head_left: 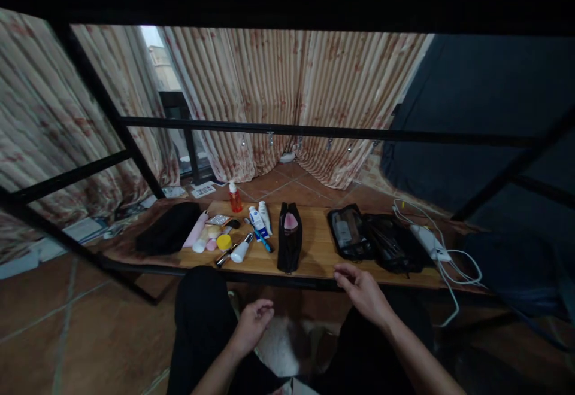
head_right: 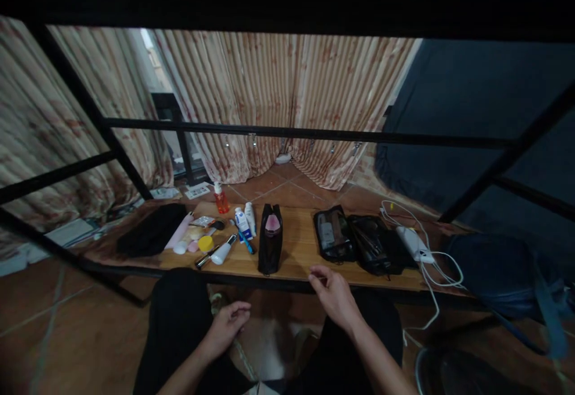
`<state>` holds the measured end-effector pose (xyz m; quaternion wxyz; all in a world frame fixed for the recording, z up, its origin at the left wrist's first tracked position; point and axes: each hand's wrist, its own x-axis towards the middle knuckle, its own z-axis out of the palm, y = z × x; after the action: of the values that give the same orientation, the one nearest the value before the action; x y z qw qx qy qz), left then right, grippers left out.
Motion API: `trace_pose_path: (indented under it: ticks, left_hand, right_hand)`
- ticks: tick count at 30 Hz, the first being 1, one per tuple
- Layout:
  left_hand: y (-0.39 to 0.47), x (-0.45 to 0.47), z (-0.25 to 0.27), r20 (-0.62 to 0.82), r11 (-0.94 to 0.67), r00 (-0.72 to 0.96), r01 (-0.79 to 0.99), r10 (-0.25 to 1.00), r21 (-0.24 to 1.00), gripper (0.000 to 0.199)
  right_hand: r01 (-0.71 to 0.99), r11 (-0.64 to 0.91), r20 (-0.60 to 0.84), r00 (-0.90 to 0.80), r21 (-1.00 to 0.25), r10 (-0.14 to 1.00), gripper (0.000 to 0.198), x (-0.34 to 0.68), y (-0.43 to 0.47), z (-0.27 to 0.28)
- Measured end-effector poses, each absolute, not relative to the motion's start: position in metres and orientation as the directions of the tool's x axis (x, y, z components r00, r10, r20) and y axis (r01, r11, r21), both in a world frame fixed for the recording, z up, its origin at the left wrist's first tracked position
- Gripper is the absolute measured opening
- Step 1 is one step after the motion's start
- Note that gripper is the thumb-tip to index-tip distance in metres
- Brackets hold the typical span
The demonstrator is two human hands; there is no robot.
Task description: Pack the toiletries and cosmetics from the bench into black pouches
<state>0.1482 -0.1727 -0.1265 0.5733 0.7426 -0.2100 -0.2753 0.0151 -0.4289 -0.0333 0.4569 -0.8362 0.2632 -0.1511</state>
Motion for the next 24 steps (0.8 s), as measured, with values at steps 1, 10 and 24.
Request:
trace_pose_path:
  ticks: [1, 10, 24]
  left_hand:
    - [-0.172, 0.147, -0.129, -0.163, -0.261, 0.770, -0.004, -0.617, 0.965, 0.036]
    - [-0.163, 0.180, -0.105, 0.043, -0.401, 0.908, -0.226, -0.417, 0.888, 0.032]
    - [-0.168, 0.257, -0.068, 0.141, -0.794, 0.896, -0.439, -0.421, 0.420, 0.042]
  right_hand:
    - [-0.299, -0.434, 0.003, 0.821, -0.850, -0.570, 0.041, 0.014, -0.431, -0.037]
    - [-0.398, -0.604, -0.055, 0.862, -0.691, -0.505, 0.041, 0.005, -0.432, -0.082]
    - [-0.323, -0.691, -0.094, 0.933, -0.647, -0.348, 0.040, 0.049, -0.384, -0.091]
